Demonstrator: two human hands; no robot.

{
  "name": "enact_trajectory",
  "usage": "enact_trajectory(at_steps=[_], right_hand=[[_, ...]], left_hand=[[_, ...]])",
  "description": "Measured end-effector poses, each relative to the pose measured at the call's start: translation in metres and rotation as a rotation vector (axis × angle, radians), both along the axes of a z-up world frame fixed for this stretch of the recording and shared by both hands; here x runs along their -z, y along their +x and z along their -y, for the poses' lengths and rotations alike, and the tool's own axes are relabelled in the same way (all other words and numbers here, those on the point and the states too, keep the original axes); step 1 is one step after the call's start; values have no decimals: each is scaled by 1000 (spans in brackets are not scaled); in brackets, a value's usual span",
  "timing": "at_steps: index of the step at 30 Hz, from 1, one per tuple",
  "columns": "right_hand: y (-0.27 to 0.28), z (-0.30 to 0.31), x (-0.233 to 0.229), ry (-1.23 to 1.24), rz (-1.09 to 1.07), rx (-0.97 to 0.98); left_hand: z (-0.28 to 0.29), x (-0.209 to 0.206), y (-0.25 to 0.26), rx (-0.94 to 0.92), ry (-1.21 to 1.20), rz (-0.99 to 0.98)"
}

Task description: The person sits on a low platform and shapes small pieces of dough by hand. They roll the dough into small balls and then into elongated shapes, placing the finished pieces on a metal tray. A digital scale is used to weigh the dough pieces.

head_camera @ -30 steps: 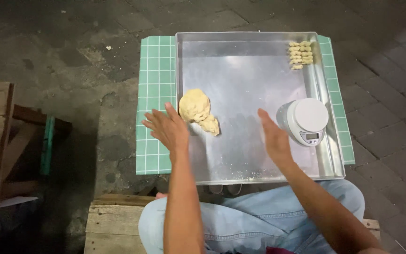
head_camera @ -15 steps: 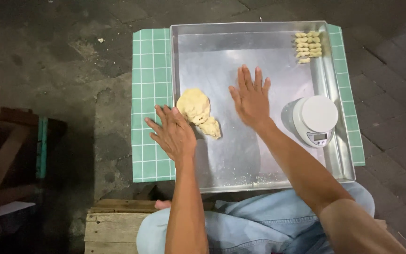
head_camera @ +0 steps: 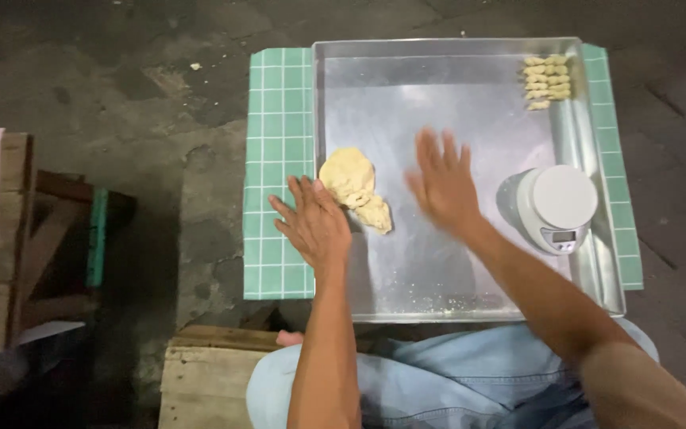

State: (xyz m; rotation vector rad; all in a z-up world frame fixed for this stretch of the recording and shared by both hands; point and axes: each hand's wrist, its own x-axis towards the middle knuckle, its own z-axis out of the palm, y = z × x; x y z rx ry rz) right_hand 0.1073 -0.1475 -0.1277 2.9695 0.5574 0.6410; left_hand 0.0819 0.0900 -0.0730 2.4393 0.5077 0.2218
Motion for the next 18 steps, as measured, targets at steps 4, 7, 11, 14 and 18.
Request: enact_trajectory(at_steps=[4, 7, 11, 14, 18], right_hand=[[32, -9, -16, 250, -293, 233], [-14, -3, -13, 211, -281, 167], [-125, 19, -1, 162, -371, -30], [-148, 18, -27, 146, -524, 29], [-54, 9, -6, 98, -333, 41]], left_hand=[[2, 8, 1, -28, -30, 3], [3, 1, 3, -34, -15, 3], [4, -2, -2, -28, 0, -8], [4, -1, 0, -32, -55, 31], [3, 5, 2, -51, -4, 61]])
